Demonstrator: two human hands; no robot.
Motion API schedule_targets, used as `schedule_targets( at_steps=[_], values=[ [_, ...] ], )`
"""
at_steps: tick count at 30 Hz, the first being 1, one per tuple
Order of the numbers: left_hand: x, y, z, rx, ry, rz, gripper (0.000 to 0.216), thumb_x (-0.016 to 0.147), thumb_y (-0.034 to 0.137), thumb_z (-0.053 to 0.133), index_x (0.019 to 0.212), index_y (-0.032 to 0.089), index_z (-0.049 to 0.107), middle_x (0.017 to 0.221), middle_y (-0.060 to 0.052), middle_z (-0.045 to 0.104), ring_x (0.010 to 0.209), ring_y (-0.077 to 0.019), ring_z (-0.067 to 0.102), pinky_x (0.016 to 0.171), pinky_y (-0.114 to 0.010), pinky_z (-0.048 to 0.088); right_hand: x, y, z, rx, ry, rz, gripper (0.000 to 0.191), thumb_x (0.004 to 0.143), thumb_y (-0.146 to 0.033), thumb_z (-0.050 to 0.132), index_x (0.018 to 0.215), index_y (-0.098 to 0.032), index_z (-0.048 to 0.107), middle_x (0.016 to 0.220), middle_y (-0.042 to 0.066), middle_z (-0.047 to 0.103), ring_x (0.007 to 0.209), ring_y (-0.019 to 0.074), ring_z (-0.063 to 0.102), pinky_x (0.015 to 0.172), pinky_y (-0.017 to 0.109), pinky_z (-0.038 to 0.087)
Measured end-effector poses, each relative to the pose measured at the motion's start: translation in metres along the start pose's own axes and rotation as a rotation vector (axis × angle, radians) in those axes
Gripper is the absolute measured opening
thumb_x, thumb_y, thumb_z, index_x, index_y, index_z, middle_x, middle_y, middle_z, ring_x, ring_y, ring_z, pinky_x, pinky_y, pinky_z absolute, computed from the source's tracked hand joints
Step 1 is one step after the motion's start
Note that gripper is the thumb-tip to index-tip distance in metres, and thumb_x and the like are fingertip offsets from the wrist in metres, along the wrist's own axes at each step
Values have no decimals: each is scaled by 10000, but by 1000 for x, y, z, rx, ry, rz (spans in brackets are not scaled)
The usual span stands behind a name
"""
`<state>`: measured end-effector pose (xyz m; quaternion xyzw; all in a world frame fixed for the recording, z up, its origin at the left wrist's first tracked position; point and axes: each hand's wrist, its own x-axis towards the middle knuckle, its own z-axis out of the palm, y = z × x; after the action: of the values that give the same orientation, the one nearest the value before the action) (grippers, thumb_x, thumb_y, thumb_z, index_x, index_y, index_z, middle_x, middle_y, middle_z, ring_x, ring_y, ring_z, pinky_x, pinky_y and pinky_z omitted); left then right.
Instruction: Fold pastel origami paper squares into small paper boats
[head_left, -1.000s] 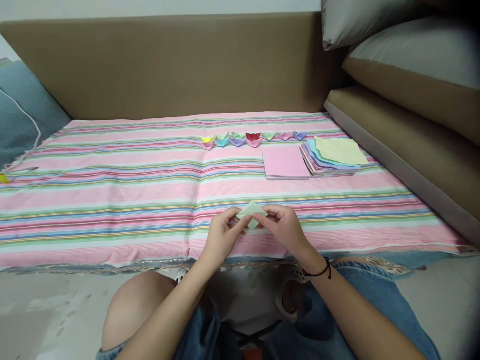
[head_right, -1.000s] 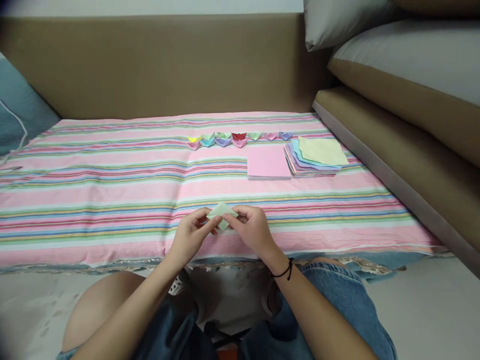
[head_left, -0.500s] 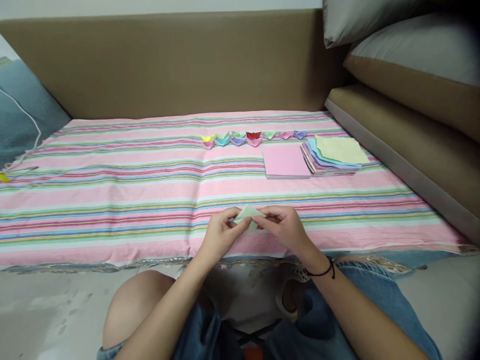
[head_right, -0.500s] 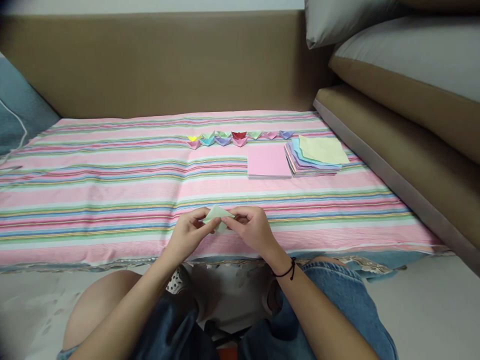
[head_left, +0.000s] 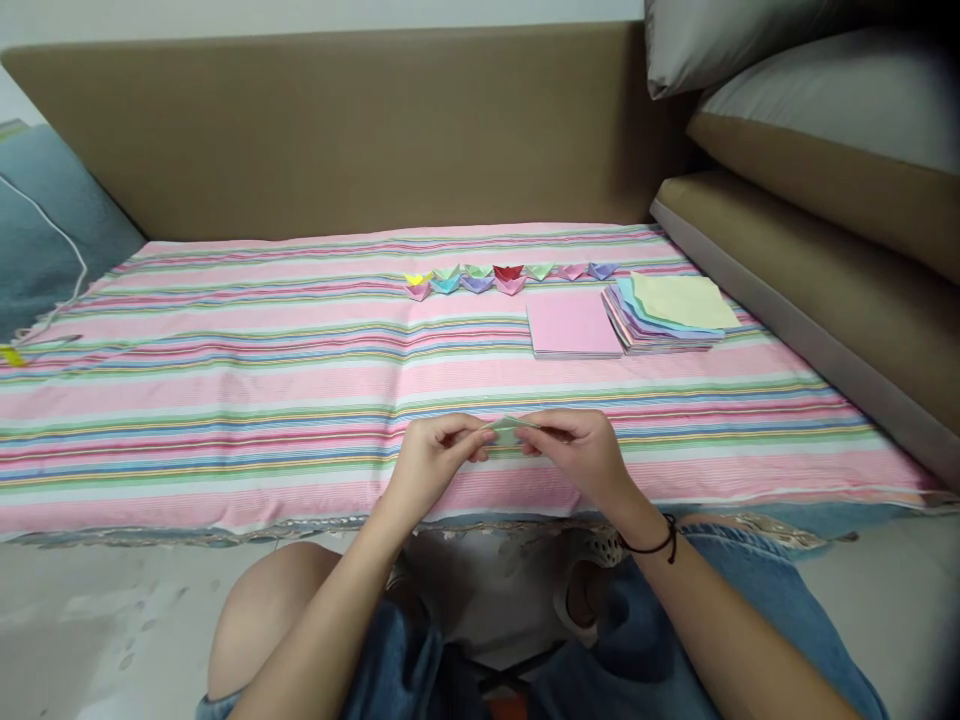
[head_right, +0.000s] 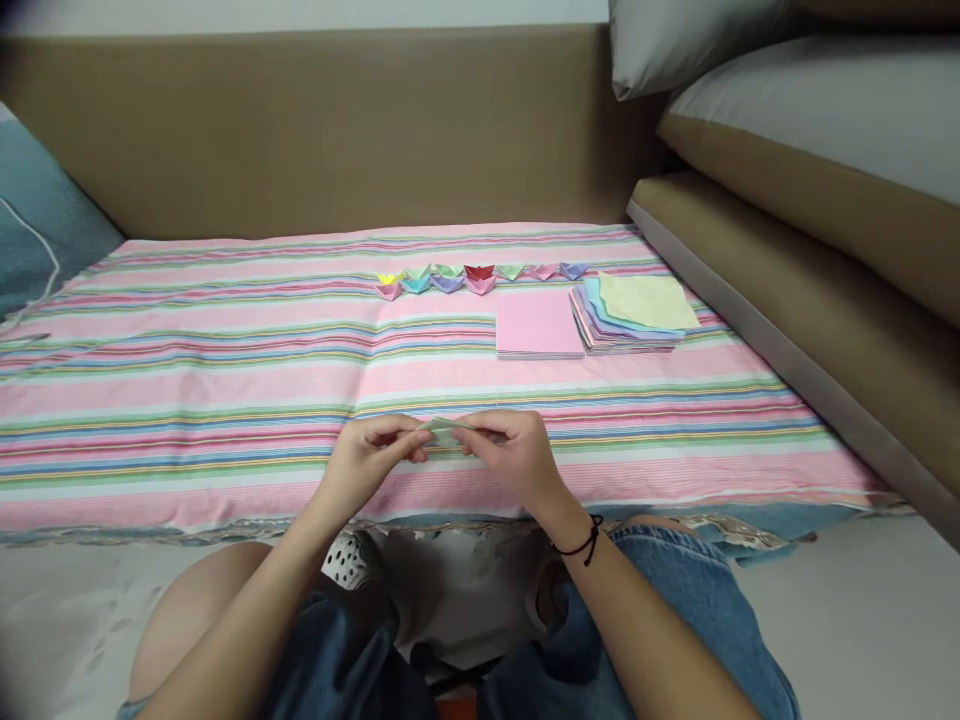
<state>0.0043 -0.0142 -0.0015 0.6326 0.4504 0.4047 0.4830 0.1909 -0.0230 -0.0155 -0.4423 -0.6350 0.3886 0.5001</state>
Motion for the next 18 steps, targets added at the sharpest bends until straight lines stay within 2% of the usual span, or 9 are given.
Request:
schedule_targets(
  at_steps=[4, 7, 12, 18],
  values=[
    [-2, 1, 1, -165, -30, -4, 248, 738, 275, 693, 954, 152, 687, 628, -15, 673, 589, -140, 626, 569, -232, 521, -1, 0, -3, -132, 50, -268, 193, 824, -155, 571, 900, -236, 728, 865, 44, 721, 807, 193, 676, 688, 304, 562],
    [-2, 1, 2, -264, -44, 53, 281, 680, 238, 741, 947, 166, 693, 808, -46, 709, 704, -164, 658, 628, -256, 562, -2, -1, -5, -218, 65, -413, 248, 842, -127, 544, 952, -269, 714, 974, 42, 703, 928, 194, 656, 798, 326, 550],
    [-4, -1, 5, -251, 16, 103, 211, 656, 256, 756, 850, 178, 725, 882, -65, 724, 778, -209, 686, 703, -299, 589, -3, -1, -6, -263, 76, -494, 291, 855, -121, 519, 1024, -294, 682, 1055, 53, 636, 918, 178, 647, 789, 332, 562],
    [-7, 0, 8, -207, 135, 177, 177, 657, 240, 754, 830, 202, 741, 918, -56, 726, 802, -209, 690, 698, -281, 597, -2, -5, -4, -273, 123, -518, 312, 832, -113, 552, 1059, -297, 661, 993, 51, 624, 896, 176, 634, 756, 321, 562]
  ],
)
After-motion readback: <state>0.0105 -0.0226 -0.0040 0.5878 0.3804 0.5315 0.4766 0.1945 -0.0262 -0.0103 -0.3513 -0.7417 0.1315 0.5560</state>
